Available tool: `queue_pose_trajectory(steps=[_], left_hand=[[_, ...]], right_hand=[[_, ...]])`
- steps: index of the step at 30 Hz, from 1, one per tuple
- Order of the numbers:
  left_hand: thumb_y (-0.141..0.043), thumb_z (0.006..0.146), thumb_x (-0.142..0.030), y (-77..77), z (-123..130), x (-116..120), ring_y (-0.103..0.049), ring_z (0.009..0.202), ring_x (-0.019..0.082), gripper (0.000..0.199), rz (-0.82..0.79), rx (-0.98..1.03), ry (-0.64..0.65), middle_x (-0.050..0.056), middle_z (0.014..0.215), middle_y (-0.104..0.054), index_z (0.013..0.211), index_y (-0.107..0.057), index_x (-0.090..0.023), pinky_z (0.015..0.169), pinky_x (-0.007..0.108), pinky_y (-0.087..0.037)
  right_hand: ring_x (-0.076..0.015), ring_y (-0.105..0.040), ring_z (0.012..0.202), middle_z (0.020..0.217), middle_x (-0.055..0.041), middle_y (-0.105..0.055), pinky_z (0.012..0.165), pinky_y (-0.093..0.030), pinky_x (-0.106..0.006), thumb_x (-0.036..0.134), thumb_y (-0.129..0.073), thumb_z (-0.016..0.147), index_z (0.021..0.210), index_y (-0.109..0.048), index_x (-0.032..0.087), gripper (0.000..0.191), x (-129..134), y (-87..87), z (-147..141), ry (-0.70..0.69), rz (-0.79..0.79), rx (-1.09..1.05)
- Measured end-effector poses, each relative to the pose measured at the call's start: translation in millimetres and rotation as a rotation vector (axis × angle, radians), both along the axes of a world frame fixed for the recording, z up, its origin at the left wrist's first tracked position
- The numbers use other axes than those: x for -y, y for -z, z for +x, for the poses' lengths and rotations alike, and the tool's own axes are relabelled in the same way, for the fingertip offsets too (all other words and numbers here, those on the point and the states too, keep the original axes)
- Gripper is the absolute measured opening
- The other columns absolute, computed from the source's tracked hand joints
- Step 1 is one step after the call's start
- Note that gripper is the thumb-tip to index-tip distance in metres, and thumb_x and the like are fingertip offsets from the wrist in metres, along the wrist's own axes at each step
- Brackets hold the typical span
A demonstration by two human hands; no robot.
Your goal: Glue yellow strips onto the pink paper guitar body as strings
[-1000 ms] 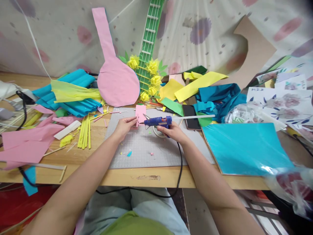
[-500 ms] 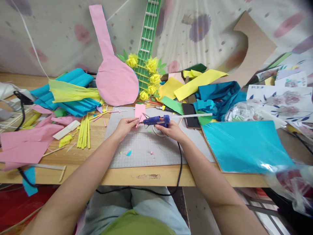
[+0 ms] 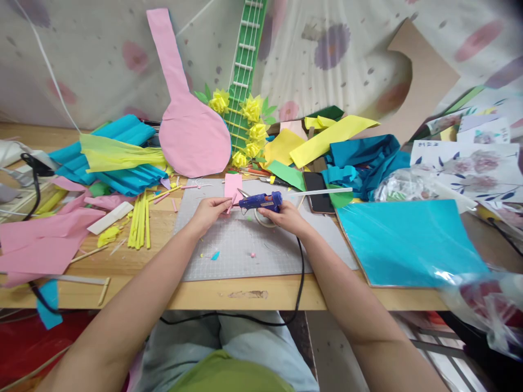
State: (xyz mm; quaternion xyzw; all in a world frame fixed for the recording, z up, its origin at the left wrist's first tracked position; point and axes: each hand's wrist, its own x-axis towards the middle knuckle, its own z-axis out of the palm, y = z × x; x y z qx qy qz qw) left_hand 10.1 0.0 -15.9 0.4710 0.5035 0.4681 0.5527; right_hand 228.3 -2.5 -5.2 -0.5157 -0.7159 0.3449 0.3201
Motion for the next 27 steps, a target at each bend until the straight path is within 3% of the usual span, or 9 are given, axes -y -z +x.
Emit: queue_pose_trajectory(steps=[16,27], left_hand=[[-0.073,0.053,-0.044,0.4,-0.6,0.2,-0.053,0.064,0.012,0.045,-0.009,-0.02,0.028,0.005,0.078,-0.067,0.088,-0.071,-0.016,0.063,0.028,-0.048],[-0.073,0.052,-0.045,-0.5,-0.5,0.7,-0.051,0.061,0.011,0.04,-0.013,-0.033,0.047,0.003,0.068,-0.063,0.078,-0.072,-0.015,0.062,0.028,-0.047]], right_hand=[[-0.017,-0.059,0.072,0.078,-0.0037,-0.066,0.065,-0.045,-0.027,0.052,-0.058,0.069,0.089,-0.067,0.014,0.044,-1.2,-2.9,3.1,0.054,0.037,0.057],[-0.0195,-0.061,0.08,0.082,-0.0035,-0.068,0.07,-0.047,-0.028,0.052,-0.057,0.069,0.092,-0.068,0.016,0.044,-1.0,-6.0,2.7,0.11,0.063,0.054]])
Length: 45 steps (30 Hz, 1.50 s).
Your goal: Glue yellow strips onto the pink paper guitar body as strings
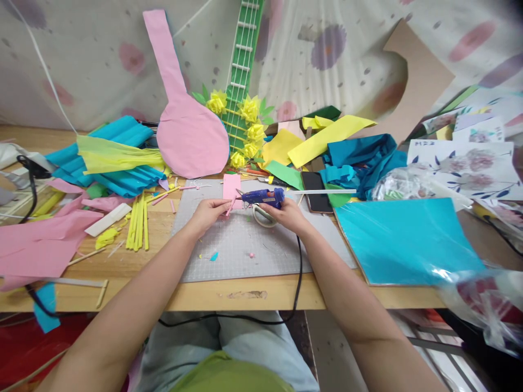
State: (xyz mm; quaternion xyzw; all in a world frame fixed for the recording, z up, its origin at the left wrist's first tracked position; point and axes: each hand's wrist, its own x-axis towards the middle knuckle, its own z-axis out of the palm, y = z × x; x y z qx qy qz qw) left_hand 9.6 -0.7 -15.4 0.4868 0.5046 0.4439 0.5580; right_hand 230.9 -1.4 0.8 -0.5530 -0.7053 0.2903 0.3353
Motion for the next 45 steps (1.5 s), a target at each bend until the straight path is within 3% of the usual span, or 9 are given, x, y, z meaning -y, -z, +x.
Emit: queue_pose_trajectory(steps=[16,24,45], left_hand=[[-0.073,0.052,-0.044,-0.1,0.2,0.2,-0.051,0.057,0.01,0.039,-0.009,0.005,-0.003,0.003,0.068,-0.064,0.078,-0.072,-0.015,0.062,0.028,-0.047],[-0.074,0.053,-0.043,0.2,-0.5,0.2,-0.052,0.06,0.01,0.043,-0.018,0.023,-0.008,0.004,0.072,-0.065,0.086,-0.072,-0.016,0.061,0.027,-0.047],[-0.075,0.049,-0.043,-3.6,1.8,2.1,-0.051,0.057,0.009,0.045,-0.023,0.041,-0.044,0.005,0.073,-0.066,0.083,-0.072,-0.014,0.06,0.027,-0.046]], right_hand=[[-0.0185,-0.06,0.075,0.079,-0.0035,-0.067,0.067,-0.046,-0.027,0.052,-0.057,0.069,0.092,-0.068,0.016,0.044,0.2,-1.0,1.4,-0.009,0.027,0.023],[-0.0172,-0.059,0.074,0.079,-0.0032,-0.067,0.067,-0.045,-0.026,0.051,-0.058,0.07,0.091,-0.068,0.015,0.043,2.3,-2.1,0.8,-0.069,0.018,0.029],[-0.0184,-0.059,0.079,0.083,-0.002,-0.067,0.073,-0.045,-0.028,0.046,-0.057,0.072,0.093,-0.067,0.017,0.037,5.3,-3.3,-2.2,-0.18,0.002,0.022]])
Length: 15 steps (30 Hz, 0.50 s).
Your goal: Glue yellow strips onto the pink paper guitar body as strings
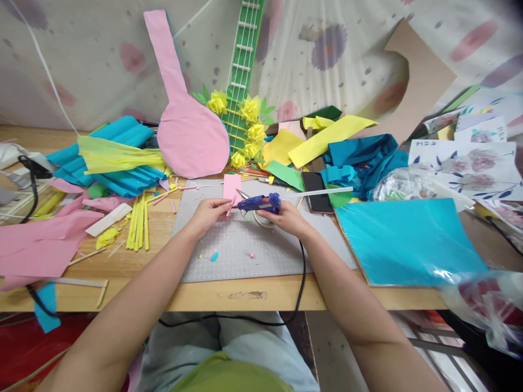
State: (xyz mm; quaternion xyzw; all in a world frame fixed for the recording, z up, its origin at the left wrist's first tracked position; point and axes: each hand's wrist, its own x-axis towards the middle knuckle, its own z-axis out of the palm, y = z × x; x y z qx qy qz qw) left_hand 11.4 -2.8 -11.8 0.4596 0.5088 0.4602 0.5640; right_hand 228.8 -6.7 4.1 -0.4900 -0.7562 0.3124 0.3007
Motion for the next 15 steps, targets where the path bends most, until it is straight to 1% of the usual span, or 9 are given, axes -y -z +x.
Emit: queue_pose_trajectory(steps=[3,6,9,13,15], left_hand=[[-0.075,0.049,-0.044,-0.8,-0.1,0.5,-0.051,0.056,0.009,0.045,0.005,-0.012,0.009,0.004,0.069,-0.065,0.082,-0.072,-0.014,0.06,0.027,-0.045],[-0.074,0.05,-0.044,0.2,-0.4,-0.1,-0.051,0.056,0.01,0.044,0.012,-0.023,0.016,0.004,0.069,-0.065,0.083,-0.072,-0.014,0.061,0.027,-0.045],[-0.074,0.05,-0.045,2.2,-0.4,-1.3,-0.051,0.057,0.01,0.045,0.012,-0.033,0.009,0.004,0.07,-0.065,0.083,-0.072,-0.014,0.061,0.026,-0.045],[-0.075,0.047,-0.045,2.7,0.0,-2.0,-0.053,0.058,0.011,0.046,0.005,-0.016,-0.018,0.004,0.069,-0.065,0.081,-0.071,-0.014,0.06,0.026,-0.045],[-0.076,0.047,-0.043,1.7,-0.4,-2.1,-0.053,0.058,0.01,0.044,-0.001,0.007,-0.031,0.003,0.069,-0.065,0.08,-0.071,-0.013,0.061,0.026,-0.045]], right_hand=[[-0.0186,-0.059,0.079,0.082,-0.0018,-0.067,0.072,-0.046,-0.028,0.047,-0.058,0.071,0.093,-0.067,0.018,0.037,0.0,0.9,-0.2,-0.006,-0.001,0.006],[-0.0187,-0.059,0.079,0.079,-0.0012,-0.066,0.072,-0.046,-0.028,0.047,-0.058,0.071,0.094,-0.067,0.019,0.038,0.2,1.8,-0.4,-0.018,-0.005,0.012],[-0.018,-0.058,0.075,0.077,-0.0012,-0.065,0.069,-0.046,-0.028,0.05,-0.057,0.07,0.094,-0.066,0.019,0.04,1.9,0.7,-1.0,-0.027,-0.029,0.012],[-0.0158,-0.058,0.07,0.077,-0.0016,-0.065,0.067,-0.046,-0.027,0.052,-0.057,0.069,0.09,-0.066,0.017,0.041,3.9,-3.5,2.0,-0.068,-0.064,0.008],[-0.0149,-0.057,0.068,0.075,-0.002,-0.065,0.064,-0.045,-0.026,0.052,-0.058,0.068,0.091,-0.066,0.016,0.043,1.9,-4.6,8.6,-0.019,-0.041,-0.026]])
